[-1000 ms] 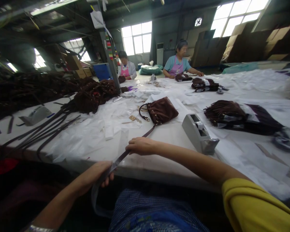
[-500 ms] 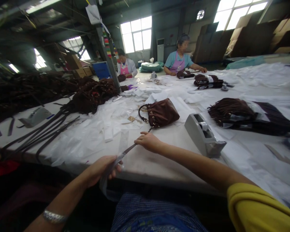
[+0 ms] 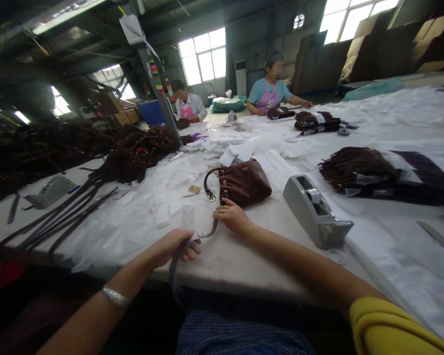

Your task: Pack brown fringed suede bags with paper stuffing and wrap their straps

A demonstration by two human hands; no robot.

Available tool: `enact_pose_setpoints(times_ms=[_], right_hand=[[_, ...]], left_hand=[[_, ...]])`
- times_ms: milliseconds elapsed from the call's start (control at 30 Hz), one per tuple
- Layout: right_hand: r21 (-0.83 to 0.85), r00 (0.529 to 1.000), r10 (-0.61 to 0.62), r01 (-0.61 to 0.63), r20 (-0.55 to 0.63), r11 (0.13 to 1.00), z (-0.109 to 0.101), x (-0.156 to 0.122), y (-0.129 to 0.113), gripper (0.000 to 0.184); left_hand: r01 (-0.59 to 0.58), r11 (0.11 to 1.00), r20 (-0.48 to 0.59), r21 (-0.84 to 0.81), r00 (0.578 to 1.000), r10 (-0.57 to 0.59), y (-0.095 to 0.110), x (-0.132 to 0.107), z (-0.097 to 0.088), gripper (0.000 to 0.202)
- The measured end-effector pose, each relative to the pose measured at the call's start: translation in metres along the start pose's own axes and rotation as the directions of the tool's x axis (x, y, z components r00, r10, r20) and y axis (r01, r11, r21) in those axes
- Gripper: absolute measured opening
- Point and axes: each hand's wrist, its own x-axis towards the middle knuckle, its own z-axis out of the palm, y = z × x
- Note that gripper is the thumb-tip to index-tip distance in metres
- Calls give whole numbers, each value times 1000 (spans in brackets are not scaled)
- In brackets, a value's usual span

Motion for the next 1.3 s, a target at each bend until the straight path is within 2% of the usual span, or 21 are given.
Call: enact_pose_setpoints(times_ms=[167, 333, 433, 533, 667, 767, 933, 1067, 1133, 1300], right_hand=[[-28, 993, -46, 43, -112, 999, -1, 4, -1, 21], [-34, 980, 79, -87, -181, 996, -7, -4, 7, 21], [-7, 975, 130, -133, -181, 991, -7, -4, 1, 16], [27, 979, 121, -118, -162, 993, -6, -2, -6, 14], [78, 988, 3, 10, -153, 997, -7, -3, -5, 18], [101, 985, -67, 84, -161, 991, -8, -4, 1, 21], [112, 981, -95, 116, -170, 987, -5, -3, -1, 22], [136, 982, -119, 139, -146, 981, -3, -2, -5, 22], [136, 983, -108, 128, -147, 982, -7, -3, -1, 20], [109, 987, 67, -51, -146, 993, -15, -7, 16, 28]], left_hand=[[1, 1000, 25, 30, 1000, -2, 17, 26, 11, 39], [-9, 999, 123, 53, 992, 3, 4, 5, -5, 46], [-30, 999, 170, -33, 985, 35, -3, -8, -8, 49], [-38, 986, 143, -161, 988, 61, -1, -5, -2, 49], [-69, 971, 120, -227, 988, 98, 9, 11, 7, 45], [-69, 977, 131, -204, 987, 97, 16, 18, 7, 44], [0, 995, 121, -95, 993, 12, 24, 21, 10, 41], [-42, 998, 66, -49, 997, 45, 30, 30, 20, 39], [-71, 997, 36, -33, 997, 72, 31, 34, 21, 38], [-59, 998, 6, -8, 998, 59, 27, 37, 14, 39]])
